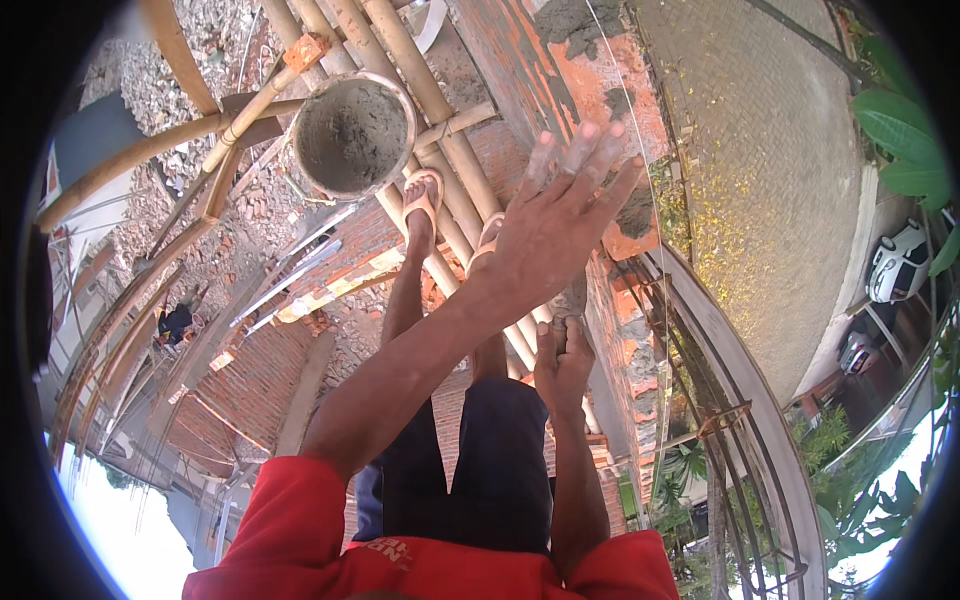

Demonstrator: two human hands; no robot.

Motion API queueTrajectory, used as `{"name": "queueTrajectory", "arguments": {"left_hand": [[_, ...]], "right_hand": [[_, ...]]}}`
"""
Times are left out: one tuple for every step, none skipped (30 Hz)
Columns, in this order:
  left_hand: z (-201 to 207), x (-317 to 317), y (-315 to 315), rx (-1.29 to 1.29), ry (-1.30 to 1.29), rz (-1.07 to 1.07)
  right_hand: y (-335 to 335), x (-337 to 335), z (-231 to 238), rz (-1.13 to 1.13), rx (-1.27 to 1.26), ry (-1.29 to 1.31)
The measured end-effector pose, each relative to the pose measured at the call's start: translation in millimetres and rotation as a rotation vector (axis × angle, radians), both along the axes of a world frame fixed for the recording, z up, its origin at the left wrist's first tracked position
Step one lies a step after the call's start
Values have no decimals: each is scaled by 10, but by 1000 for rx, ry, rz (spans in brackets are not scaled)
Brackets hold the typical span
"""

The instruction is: The person scoops mortar from a bucket with a trowel and applies it to a brick wall, then places bricks one at a time to extend the wall. The person also receives a bucket of water from another worker and mixes it into the mortar.

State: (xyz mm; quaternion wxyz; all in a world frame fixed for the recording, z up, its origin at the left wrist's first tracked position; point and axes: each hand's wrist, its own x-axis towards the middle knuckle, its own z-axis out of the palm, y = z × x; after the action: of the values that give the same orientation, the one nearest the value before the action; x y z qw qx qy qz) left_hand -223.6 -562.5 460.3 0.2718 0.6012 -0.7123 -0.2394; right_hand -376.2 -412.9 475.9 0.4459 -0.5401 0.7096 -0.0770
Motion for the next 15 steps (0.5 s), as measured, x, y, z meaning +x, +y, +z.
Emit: {"name": "queueTrajectory", "arguments": {"left_hand": [[-12,154,257,-4,18,30],[-49,338,525,87,99,39],[-100,492,787,165,181,111],[-154,689,1081,246,125,191],[-222,882,1357,354,160,302],[-287,1020,1628,431,392,539],[-340,1246,1909,470,310,639],[-382,1448,2184,618,279,812],[-413,1642,2458,741,406,1022],[-416,1775,2741,670,596,1255],[-409,1875,3013,584,797,1481],[-393,1932,3268,515,991,1728],[-360,1966,3504,461,851,1604],[-316,1939,3710,508,692,1564],[-257,1890,3885,490,690,1563]], "right_hand": [[-115,77,-81,78,-30,33],[-252,145,-173,110,-110,24],[-383,175,-229,131,-163,10],[-471,194,-257,153,-197,6],[-535,185,-258,133,-138,41],[-562,167,-238,-21,-25,4],[-552,136,-194,-170,66,-55],[-508,81,-115,-321,140,-166],[-430,53,-44,-162,-10,26],[-329,7,63,-152,-3,-18],[-245,-19,145,-197,78,-44],[-145,-25,225,-288,128,-118],[-76,-26,289,-166,22,-33],[-33,-19,338,-134,28,-33],[11,20,373,-102,33,-34]]}}
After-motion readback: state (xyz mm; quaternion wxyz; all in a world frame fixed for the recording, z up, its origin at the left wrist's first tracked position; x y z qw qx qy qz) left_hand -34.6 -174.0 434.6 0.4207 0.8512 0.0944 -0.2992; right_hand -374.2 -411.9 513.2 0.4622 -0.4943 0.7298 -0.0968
